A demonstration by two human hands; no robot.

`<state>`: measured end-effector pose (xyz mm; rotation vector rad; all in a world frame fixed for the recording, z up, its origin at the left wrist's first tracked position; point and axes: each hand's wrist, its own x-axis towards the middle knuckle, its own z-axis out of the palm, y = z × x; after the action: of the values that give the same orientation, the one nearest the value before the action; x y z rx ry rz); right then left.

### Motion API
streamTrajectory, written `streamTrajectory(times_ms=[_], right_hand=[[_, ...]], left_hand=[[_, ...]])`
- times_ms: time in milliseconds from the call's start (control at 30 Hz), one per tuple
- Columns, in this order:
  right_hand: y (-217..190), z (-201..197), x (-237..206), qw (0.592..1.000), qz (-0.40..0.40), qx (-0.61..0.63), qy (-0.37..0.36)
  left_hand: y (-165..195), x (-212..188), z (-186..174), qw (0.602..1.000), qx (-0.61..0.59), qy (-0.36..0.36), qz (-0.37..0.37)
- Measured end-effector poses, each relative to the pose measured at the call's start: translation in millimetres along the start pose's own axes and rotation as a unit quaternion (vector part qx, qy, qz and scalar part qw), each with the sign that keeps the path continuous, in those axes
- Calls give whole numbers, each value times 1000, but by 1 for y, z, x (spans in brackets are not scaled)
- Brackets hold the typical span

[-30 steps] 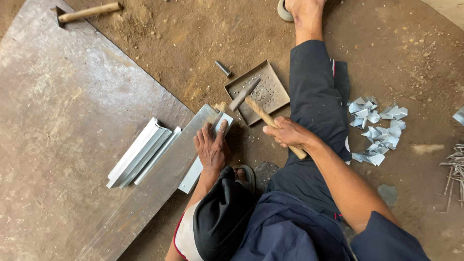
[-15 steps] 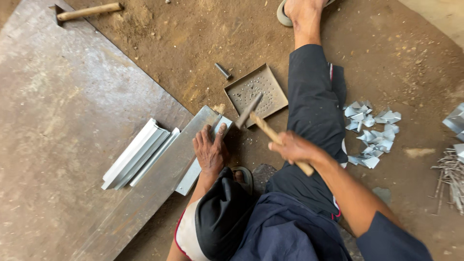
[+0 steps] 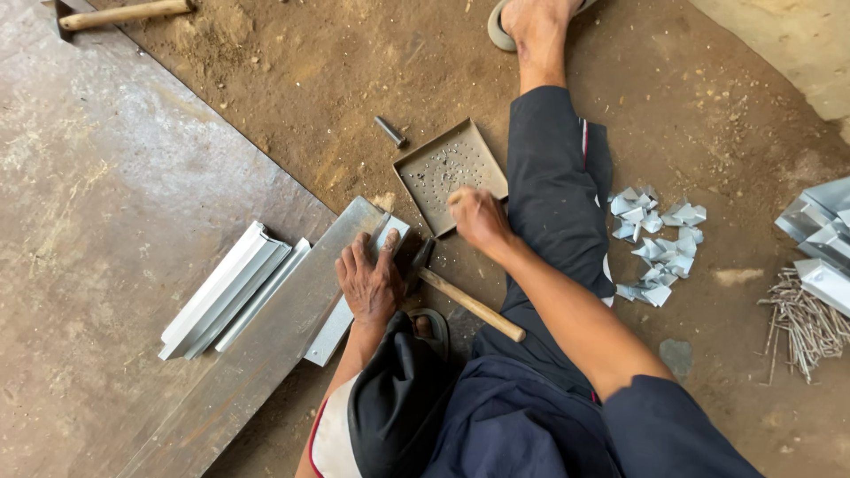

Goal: The person sits on the floor and assembles metal frame pieces by inserting small metal pins into pre-drilled holes and hammering them flush with a hammer. The person repeatedly picks up pins, aligns them with the holes, and strikes them until they are seated.

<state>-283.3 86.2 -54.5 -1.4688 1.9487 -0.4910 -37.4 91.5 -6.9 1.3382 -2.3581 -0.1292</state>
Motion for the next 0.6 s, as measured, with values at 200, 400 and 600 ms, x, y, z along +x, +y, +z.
streamTrajectory(times_ms=[200,400,600], right_hand=[[-21,0,53,966,-192,-61,162],[-20,12,63,973,-149,-118,133],[-23,5,56,971,-73,193,122]], left_hand=[[-5,3,2,1000,-10,2,3],[-11,1,6,1000,-12,-13,-2],[-14,1,6,1000,-6,-1,9]])
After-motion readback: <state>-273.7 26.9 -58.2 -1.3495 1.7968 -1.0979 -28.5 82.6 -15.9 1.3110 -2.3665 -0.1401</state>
